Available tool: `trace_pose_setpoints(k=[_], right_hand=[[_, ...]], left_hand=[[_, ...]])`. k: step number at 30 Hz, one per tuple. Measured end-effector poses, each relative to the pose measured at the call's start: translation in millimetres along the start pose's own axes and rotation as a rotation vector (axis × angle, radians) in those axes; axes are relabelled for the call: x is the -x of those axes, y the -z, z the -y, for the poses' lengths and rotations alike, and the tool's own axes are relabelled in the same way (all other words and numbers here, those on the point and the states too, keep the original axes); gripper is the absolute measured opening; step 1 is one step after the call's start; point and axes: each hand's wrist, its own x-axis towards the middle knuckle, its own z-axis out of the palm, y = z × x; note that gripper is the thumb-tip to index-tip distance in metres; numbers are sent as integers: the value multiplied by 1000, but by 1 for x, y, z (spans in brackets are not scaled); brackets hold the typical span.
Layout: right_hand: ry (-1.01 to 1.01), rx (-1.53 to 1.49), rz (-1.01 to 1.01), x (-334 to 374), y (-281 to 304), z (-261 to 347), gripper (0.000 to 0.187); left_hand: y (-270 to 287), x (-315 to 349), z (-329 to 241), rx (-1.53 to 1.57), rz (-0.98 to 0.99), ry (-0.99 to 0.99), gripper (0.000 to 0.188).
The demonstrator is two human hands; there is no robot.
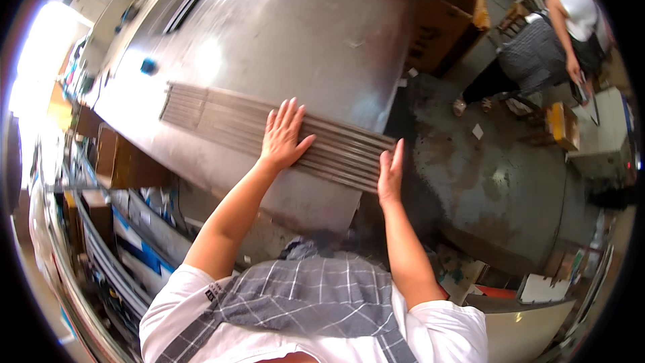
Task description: The person gathers long wooden strips from a rack and arranges them on a large metal worktable. They use a brush to apply a substance to the strips, then place a white sheet over them and press down. Finally, they position a dark rectangular panel over the assembly.
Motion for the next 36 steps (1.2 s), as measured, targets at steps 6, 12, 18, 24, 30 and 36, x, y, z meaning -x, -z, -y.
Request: trace_pose_setpoints(k=[6, 12, 18, 24, 30, 36], right_hand=[[-31, -21, -70, -10, -11, -1, 77], [-96, 128, -48, -4, -18, 12, 84], [-116, 289, -136, -6, -19, 8, 78], [-182, 661, -368, -10, -56, 34, 71], [-338, 919, -498, -2, -66, 41, 69], [-358, 1030, -485, -11, -73, 38, 72]], left_hand=[[-2, -10, 11, -23, 66, -37, 73], [-1, -8, 18, 4, 60, -96, 70], [-2, -9, 25, 99, 37, -121, 65], [17, 25, 136, 252, -109, -93, 60], [67, 82, 324, 18, -262, 312, 55], [88, 103, 448, 94, -281, 625, 63]])
